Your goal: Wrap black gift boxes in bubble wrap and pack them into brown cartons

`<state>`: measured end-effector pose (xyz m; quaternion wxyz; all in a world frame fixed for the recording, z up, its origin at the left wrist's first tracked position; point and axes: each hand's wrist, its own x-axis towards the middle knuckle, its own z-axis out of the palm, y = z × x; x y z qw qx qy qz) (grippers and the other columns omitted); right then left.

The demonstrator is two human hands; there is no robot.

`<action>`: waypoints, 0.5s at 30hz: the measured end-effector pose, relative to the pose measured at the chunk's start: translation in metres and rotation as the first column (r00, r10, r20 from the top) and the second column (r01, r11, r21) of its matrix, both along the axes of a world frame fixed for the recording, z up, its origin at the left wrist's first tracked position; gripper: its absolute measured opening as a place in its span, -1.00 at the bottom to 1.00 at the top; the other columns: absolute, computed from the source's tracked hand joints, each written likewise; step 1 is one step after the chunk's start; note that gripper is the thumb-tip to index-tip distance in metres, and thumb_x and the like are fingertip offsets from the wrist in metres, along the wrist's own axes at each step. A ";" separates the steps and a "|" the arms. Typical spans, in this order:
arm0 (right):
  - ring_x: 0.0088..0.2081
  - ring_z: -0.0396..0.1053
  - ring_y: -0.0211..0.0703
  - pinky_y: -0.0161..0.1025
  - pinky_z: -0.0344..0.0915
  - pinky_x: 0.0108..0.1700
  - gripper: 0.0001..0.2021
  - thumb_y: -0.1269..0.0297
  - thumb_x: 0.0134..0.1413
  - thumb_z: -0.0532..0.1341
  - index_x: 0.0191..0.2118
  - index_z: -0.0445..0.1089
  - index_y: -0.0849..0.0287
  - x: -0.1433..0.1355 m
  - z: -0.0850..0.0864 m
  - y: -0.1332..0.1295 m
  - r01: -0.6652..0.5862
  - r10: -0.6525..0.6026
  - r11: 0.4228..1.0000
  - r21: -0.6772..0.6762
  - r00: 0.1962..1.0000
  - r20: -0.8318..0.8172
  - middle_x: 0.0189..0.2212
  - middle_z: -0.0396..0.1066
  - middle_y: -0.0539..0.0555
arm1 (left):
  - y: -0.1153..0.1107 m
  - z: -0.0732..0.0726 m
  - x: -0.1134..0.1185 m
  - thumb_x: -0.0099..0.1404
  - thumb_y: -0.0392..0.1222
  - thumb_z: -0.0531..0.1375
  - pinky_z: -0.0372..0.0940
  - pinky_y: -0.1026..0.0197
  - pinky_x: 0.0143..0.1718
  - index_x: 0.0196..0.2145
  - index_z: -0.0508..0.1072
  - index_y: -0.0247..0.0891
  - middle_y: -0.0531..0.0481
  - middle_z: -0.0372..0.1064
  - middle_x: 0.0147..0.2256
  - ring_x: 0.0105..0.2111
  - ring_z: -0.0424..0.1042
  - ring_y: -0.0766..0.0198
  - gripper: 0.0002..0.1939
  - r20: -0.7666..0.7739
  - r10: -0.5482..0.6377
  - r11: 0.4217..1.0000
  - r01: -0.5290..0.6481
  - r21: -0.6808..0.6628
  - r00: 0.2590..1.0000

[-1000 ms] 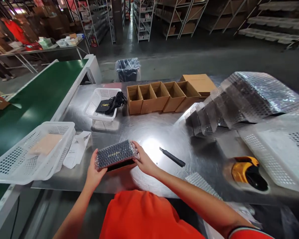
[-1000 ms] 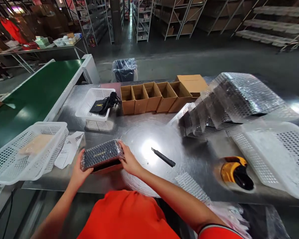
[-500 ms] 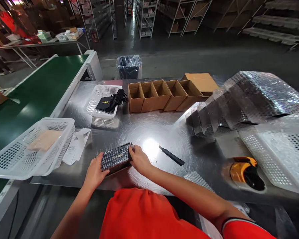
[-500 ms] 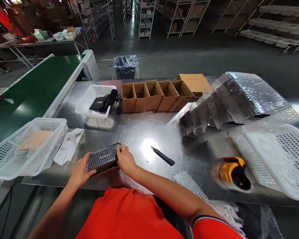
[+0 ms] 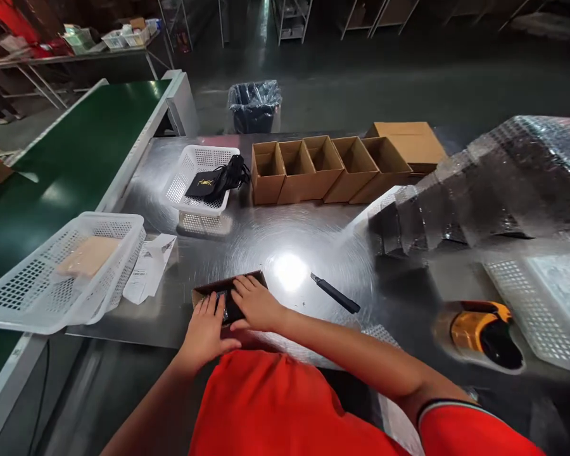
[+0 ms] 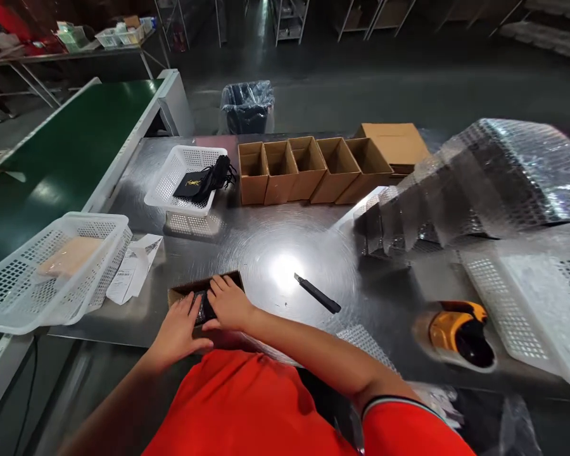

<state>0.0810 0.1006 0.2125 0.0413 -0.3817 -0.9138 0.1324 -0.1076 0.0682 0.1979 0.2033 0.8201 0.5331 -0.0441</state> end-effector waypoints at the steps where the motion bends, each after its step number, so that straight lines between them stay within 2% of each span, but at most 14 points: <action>1: 0.21 0.11 0.36 0.18 0.07 0.20 -0.17 -0.29 -0.03 0.22 0.10 0.34 0.44 0.001 0.000 0.001 0.001 -0.001 1.000 -0.013 1.000 -0.005 0.11 0.28 0.47 | 0.000 -0.003 0.002 0.02 0.09 0.33 0.04 -0.25 0.22 0.25 0.16 -0.42 -0.51 0.03 0.28 0.26 0.09 -0.29 -0.06 -0.012 0.003 1.000 -0.003 -0.006 1.000; 4: 0.15 0.19 0.34 0.17 0.12 0.16 -0.04 -0.24 -0.14 0.32 0.23 0.19 0.44 0.007 -0.005 0.002 -0.003 0.010 0.992 -0.127 0.998 0.057 0.15 0.24 0.48 | 0.003 -0.004 0.010 0.00 -0.10 0.34 0.00 -0.25 0.24 0.28 0.09 -0.46 -0.50 0.07 0.26 0.28 0.05 -0.27 -0.05 -0.065 0.024 0.999 -0.023 0.024 0.998; 7: 0.13 0.20 0.37 0.14 0.15 0.15 0.04 -0.01 -0.28 0.46 0.27 0.10 0.51 0.009 -0.010 0.003 0.018 0.021 0.980 -0.199 0.981 0.195 0.15 0.21 0.53 | 0.008 -0.002 0.014 0.02 -0.27 0.30 0.03 -0.24 0.23 0.26 0.12 -0.46 -0.45 0.19 0.18 0.21 0.16 -0.22 -0.13 -0.102 0.042 0.999 -0.038 0.038 0.994; 10: 0.02 0.30 0.26 0.05 0.25 0.06 -0.10 0.17 -0.27 0.46 0.22 0.20 0.46 0.006 -0.012 0.007 0.027 0.026 0.981 -0.191 0.962 0.273 0.05 0.30 0.46 | 0.012 -0.001 0.016 0.03 -0.33 0.25 0.11 -0.19 0.18 0.22 0.20 -0.40 -0.38 0.25 0.11 0.14 0.22 -0.18 -0.23 -0.082 0.053 0.999 -0.053 -0.003 0.995; 13: -0.13 0.36 0.17 -0.02 0.34 -0.10 -0.30 0.21 -0.22 0.42 0.09 0.34 0.45 -0.001 -0.012 0.012 0.023 0.053 0.974 -0.226 0.944 0.325 -0.08 0.37 0.41 | 0.011 -0.002 0.019 0.02 -0.38 0.23 0.21 -0.11 0.13 0.23 0.21 -0.35 -0.34 0.24 0.13 0.14 0.22 -0.15 -0.23 -0.090 0.063 0.996 -0.069 -0.061 0.994; 15: -0.13 0.37 0.18 -0.01 0.35 -0.11 -0.31 0.22 -0.23 0.42 0.08 0.34 0.47 -0.003 -0.014 0.012 0.027 0.054 0.973 -0.229 0.938 0.341 -0.06 0.37 0.44 | 0.008 -0.003 0.023 0.03 -0.42 0.20 0.21 -0.07 0.14 0.26 0.17 -0.41 -0.37 0.21 0.16 0.17 0.19 -0.15 -0.20 -0.144 0.064 0.995 -0.075 -0.072 0.987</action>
